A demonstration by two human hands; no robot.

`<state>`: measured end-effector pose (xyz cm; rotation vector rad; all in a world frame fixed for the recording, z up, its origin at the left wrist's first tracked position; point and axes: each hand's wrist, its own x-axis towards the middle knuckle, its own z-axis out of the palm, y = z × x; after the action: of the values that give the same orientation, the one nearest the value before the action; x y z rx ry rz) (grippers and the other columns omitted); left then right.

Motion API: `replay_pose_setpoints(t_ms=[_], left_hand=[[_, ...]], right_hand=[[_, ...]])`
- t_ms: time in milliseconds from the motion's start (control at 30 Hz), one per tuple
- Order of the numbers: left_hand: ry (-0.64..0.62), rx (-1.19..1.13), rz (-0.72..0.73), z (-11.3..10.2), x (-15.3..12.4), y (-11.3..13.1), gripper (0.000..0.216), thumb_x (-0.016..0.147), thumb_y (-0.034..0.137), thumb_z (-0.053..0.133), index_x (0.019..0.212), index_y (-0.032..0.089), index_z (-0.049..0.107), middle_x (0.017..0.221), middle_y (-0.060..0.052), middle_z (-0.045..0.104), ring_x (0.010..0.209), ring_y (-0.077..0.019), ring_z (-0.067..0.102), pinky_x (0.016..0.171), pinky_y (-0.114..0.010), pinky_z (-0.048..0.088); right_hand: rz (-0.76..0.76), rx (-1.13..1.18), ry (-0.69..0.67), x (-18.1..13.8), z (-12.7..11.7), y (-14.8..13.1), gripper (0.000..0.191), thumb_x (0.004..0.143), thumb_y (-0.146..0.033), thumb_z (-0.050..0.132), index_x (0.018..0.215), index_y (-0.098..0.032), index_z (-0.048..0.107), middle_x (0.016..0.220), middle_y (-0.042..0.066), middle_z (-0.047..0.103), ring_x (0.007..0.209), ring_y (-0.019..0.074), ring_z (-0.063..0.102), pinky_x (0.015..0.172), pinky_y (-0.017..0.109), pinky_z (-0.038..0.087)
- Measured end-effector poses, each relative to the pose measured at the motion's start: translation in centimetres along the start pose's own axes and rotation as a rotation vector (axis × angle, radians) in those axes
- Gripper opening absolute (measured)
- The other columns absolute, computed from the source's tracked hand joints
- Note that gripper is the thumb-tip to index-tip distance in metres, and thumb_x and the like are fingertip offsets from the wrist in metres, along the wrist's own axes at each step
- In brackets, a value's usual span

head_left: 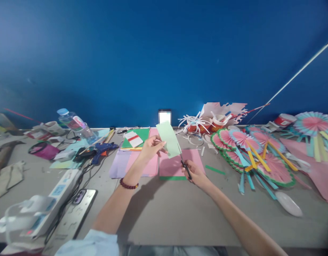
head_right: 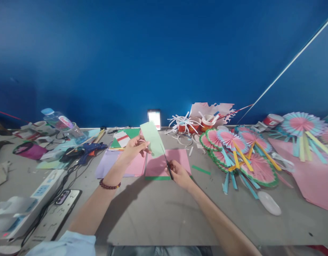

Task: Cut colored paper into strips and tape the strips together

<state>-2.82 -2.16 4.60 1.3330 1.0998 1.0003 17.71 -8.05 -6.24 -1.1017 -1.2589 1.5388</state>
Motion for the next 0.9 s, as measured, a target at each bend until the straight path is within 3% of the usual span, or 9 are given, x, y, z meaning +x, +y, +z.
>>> replay_pose_setpoints(t_ms=[900], left_hand=[[-0.003,0.005,-0.02,0.16,-0.16,0.27,0.034,0.073,0.042,0.07,0.083,0.017,0.049,0.063,0.002,0.059,0.062,-0.0208,0.07,0.041,-0.019,0.041]], right_hand=[[0.005,-0.022,0.032,-0.21,-0.1,-0.12,0.043,0.068,-0.053,0.07,0.086,-0.018,0.055,0.07,-0.003,0.052,0.043,0.0034,0.037,0.034,0.016,0.027]])
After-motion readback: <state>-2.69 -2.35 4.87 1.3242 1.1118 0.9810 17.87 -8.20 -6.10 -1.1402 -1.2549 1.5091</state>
